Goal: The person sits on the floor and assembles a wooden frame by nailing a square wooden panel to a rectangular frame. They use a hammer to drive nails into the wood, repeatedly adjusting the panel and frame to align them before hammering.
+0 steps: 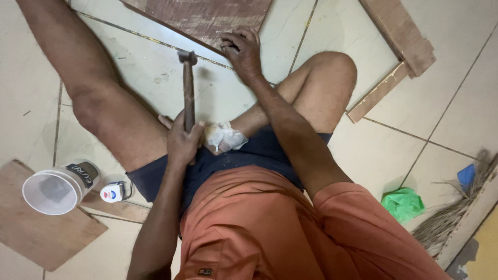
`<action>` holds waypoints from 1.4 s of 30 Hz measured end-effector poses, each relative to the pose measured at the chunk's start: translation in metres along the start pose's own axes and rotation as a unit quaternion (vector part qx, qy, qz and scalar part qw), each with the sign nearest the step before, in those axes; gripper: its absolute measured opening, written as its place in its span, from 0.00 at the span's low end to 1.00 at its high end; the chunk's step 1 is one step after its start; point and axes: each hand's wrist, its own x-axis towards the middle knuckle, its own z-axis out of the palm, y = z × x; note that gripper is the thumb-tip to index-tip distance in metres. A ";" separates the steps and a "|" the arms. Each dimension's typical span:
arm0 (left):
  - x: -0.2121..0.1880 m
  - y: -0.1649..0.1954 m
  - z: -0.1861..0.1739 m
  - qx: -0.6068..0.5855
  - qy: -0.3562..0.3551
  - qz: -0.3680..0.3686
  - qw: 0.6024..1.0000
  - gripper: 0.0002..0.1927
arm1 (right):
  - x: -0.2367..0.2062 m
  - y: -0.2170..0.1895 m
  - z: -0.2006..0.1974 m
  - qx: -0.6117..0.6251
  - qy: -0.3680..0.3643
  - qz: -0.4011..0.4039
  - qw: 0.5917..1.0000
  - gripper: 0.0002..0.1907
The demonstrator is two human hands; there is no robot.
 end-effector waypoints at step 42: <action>0.023 0.051 0.021 -0.070 -0.065 0.190 0.977 0.32 | -0.005 0.001 -0.003 -0.211 -0.057 -0.076 0.973 0.57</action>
